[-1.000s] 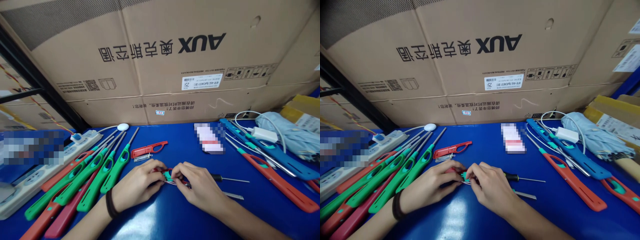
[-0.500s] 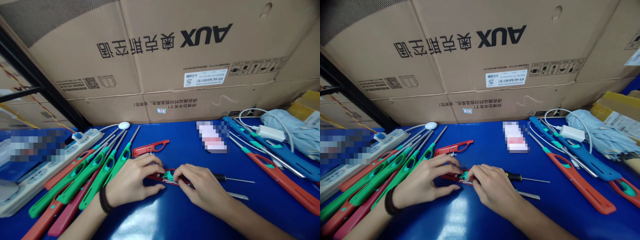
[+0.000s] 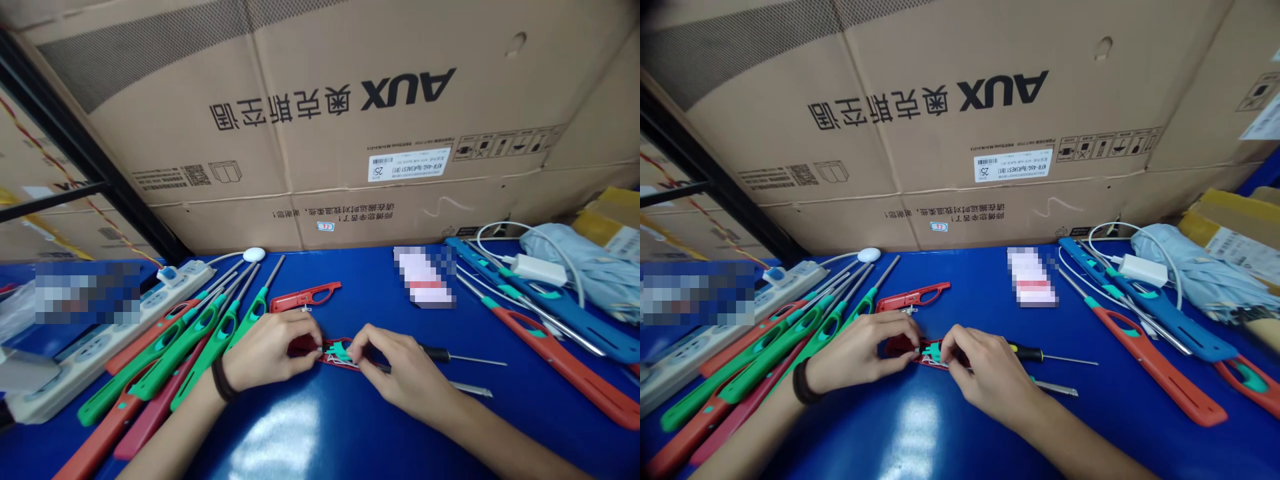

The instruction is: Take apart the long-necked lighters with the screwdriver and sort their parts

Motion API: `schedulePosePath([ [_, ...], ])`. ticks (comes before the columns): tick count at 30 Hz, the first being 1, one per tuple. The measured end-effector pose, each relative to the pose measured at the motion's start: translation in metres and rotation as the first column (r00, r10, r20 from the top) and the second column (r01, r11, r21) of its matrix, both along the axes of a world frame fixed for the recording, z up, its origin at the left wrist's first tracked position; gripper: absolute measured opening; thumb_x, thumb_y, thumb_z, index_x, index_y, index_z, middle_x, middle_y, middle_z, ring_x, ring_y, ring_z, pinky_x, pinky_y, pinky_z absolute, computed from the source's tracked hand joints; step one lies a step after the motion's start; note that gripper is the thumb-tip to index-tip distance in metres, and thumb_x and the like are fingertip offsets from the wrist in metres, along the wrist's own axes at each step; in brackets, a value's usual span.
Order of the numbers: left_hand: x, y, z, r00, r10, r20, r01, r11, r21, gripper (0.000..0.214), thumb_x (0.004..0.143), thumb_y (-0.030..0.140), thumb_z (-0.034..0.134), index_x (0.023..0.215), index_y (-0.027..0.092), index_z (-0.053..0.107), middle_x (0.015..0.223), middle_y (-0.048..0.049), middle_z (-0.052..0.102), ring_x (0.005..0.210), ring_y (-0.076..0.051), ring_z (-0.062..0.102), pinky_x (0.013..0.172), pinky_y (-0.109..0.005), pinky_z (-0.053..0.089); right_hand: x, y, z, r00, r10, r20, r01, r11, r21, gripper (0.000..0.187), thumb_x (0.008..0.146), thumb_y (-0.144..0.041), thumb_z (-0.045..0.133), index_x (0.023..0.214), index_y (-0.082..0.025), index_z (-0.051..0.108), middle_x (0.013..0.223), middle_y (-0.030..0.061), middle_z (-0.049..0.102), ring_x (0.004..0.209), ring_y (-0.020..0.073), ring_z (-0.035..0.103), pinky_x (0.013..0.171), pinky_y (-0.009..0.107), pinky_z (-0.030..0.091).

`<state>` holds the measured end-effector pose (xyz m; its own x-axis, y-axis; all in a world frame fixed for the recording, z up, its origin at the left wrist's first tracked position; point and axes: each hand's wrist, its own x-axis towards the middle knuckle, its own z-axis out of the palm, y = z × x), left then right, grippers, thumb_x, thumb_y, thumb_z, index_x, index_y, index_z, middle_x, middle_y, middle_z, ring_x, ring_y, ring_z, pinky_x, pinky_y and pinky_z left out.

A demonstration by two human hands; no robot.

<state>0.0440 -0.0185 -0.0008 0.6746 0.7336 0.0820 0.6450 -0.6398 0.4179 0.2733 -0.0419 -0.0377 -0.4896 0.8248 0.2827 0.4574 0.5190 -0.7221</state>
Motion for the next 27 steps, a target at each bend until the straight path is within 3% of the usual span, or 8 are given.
schedulePosePath([
  [5,-0.0012,0.0023,-0.0008,1.000,0.020,-0.018,-0.020,1.000,0.004,0.012,0.080,0.020,0.061,0.091,0.021,0.064,0.086,0.0008,0.068,0.074,-0.014,0.063,0.068,-0.022,0.048,-0.0004,0.0000,0.0009,0.998,-0.007,-0.059,0.005,1.000,-0.022,0.021,0.077,-0.002,0.049,0.077,-0.023,0.046,0.078,-0.0051,0.061,0.071,0.0115,0.059,0.068,0.023,0.043],
  [13,-0.0072,0.0072,-0.0061,0.999,-0.041,-0.010,0.042,0.997,0.072,0.015,0.085,0.017,0.056,0.095,0.020,0.067,0.094,-0.0012,0.070,0.084,-0.015,0.066,0.078,-0.024,0.050,0.0008,-0.0017,0.0032,0.999,-0.034,-0.022,0.034,0.999,0.001,0.023,0.074,0.000,0.048,0.074,-0.023,0.044,0.076,-0.0049,0.060,0.070,0.0119,0.058,0.068,0.024,0.043],
  [20,-0.0093,0.0098,-0.0096,0.999,-0.038,-0.034,0.042,0.992,0.117,0.015,0.087,0.015,0.054,0.088,0.019,0.069,0.087,-0.0022,0.068,0.076,-0.014,0.066,0.073,-0.023,0.050,0.0009,-0.0016,0.0036,0.999,-0.022,-0.044,0.022,1.000,-0.001,0.022,0.075,-0.002,0.048,0.074,-0.023,0.044,0.075,-0.0054,0.059,0.071,0.0116,0.059,0.069,0.024,0.044],
  [27,-0.0081,0.0074,-0.0065,0.999,-0.015,-0.036,0.019,0.994,0.107,0.015,0.086,0.021,0.057,0.097,0.020,0.067,0.090,-0.0019,0.068,0.078,-0.015,0.065,0.073,-0.024,0.050,0.0034,-0.0015,0.0056,0.999,-0.022,-0.032,0.022,1.000,0.008,0.022,0.074,-0.001,0.048,0.074,-0.023,0.044,0.076,-0.0054,0.060,0.070,0.0112,0.058,0.067,0.023,0.043],
])
